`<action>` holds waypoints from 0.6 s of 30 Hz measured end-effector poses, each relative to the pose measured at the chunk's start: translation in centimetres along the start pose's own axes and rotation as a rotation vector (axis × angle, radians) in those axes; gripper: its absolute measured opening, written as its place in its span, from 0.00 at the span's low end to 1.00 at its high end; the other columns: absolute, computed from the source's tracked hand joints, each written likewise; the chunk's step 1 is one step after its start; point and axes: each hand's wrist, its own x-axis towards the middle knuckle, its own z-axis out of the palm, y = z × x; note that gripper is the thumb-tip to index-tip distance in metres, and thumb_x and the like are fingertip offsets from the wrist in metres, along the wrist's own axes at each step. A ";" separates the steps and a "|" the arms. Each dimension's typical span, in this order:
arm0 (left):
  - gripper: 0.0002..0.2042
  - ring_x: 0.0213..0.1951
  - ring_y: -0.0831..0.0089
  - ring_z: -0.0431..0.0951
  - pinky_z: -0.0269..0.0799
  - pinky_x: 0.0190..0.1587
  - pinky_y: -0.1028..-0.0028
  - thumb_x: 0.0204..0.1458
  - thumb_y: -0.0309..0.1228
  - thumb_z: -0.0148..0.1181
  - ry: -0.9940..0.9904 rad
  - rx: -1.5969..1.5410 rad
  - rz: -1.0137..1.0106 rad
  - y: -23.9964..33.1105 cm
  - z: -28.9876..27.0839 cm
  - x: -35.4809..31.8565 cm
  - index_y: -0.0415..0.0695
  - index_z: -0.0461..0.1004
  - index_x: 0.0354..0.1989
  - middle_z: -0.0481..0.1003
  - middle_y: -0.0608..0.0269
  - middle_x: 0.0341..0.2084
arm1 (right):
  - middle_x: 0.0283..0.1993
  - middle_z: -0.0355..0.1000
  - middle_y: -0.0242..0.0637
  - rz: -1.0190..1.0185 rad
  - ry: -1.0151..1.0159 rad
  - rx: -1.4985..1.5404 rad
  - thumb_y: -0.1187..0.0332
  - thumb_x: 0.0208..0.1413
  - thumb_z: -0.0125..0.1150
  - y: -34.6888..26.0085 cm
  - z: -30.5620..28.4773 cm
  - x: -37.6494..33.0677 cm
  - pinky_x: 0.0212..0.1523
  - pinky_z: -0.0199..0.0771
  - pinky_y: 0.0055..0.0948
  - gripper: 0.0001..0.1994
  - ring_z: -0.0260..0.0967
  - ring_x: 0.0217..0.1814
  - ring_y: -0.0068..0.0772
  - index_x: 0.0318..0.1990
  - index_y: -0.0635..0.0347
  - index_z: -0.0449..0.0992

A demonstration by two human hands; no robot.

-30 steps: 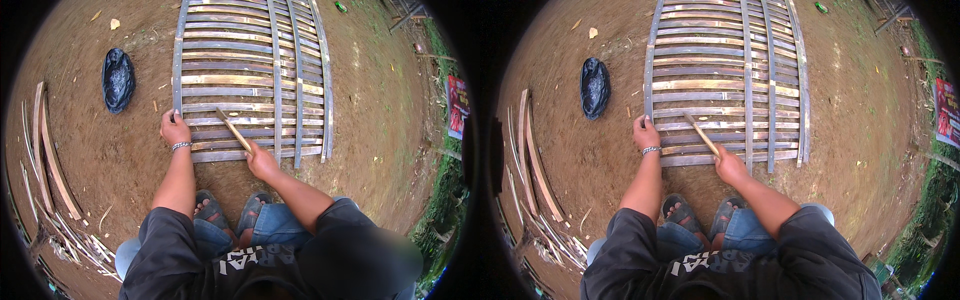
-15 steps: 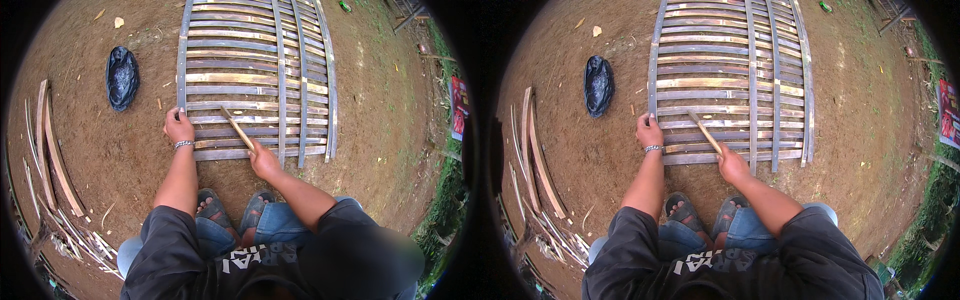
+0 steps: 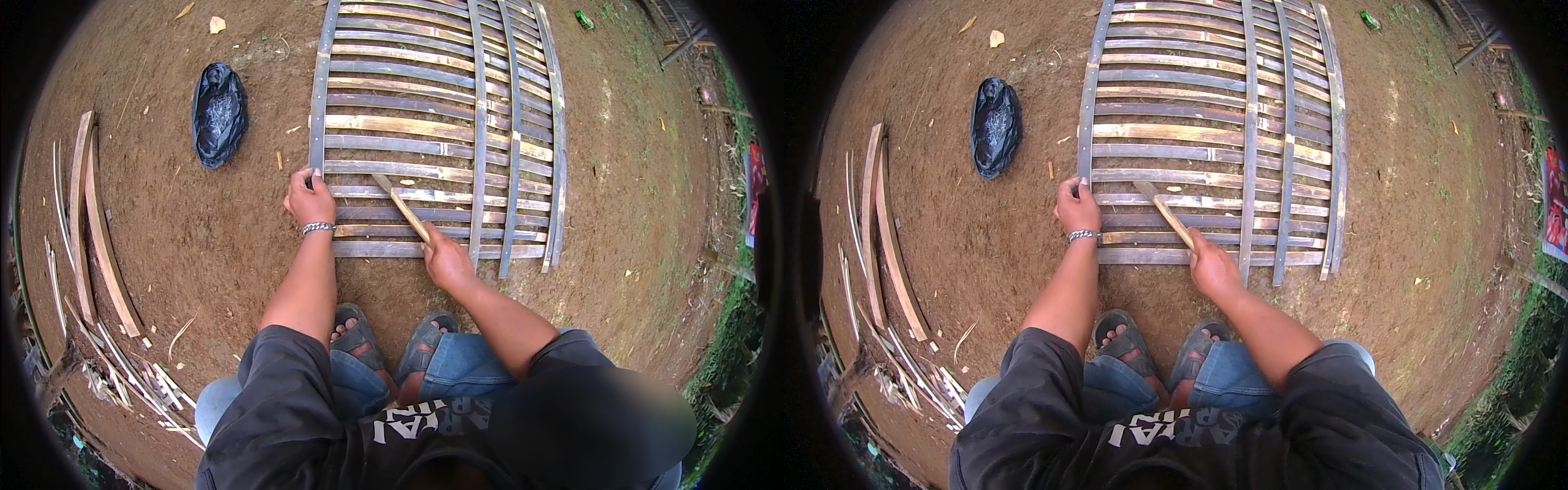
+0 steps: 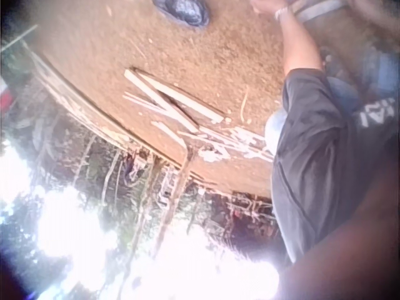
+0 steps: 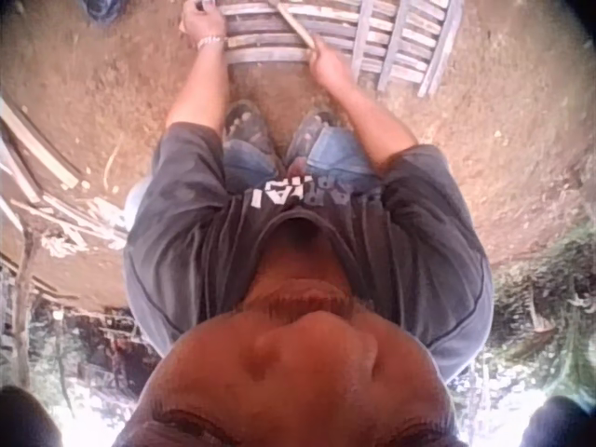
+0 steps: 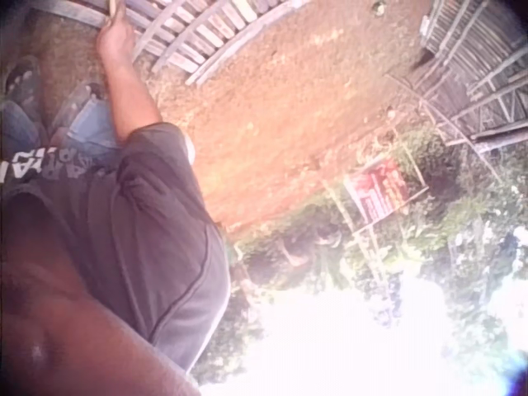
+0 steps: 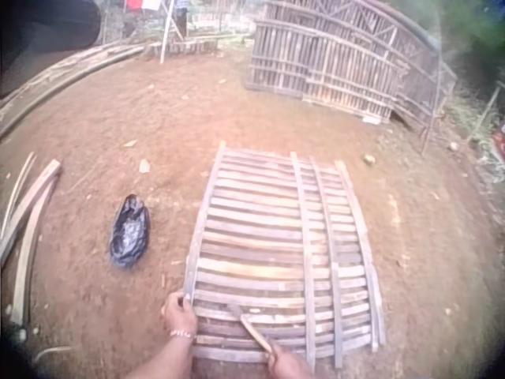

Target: The person hammers nails into a wooden pallet using a hammer. They repeatedly pick up nails from a black plastic bag and drive them into the wooden slats of the pallet.

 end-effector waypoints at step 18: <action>0.08 0.42 0.57 0.80 0.65 0.54 0.60 0.59 0.36 0.61 0.028 -0.019 0.029 -0.5 0.2 0.0 0.45 0.78 0.39 0.82 0.57 0.38 | 0.49 0.77 0.52 -0.050 0.055 -0.104 0.67 0.64 0.54 1.0 -0.8 1.3 0.49 0.77 0.52 0.25 0.77 0.47 0.59 0.69 0.44 0.64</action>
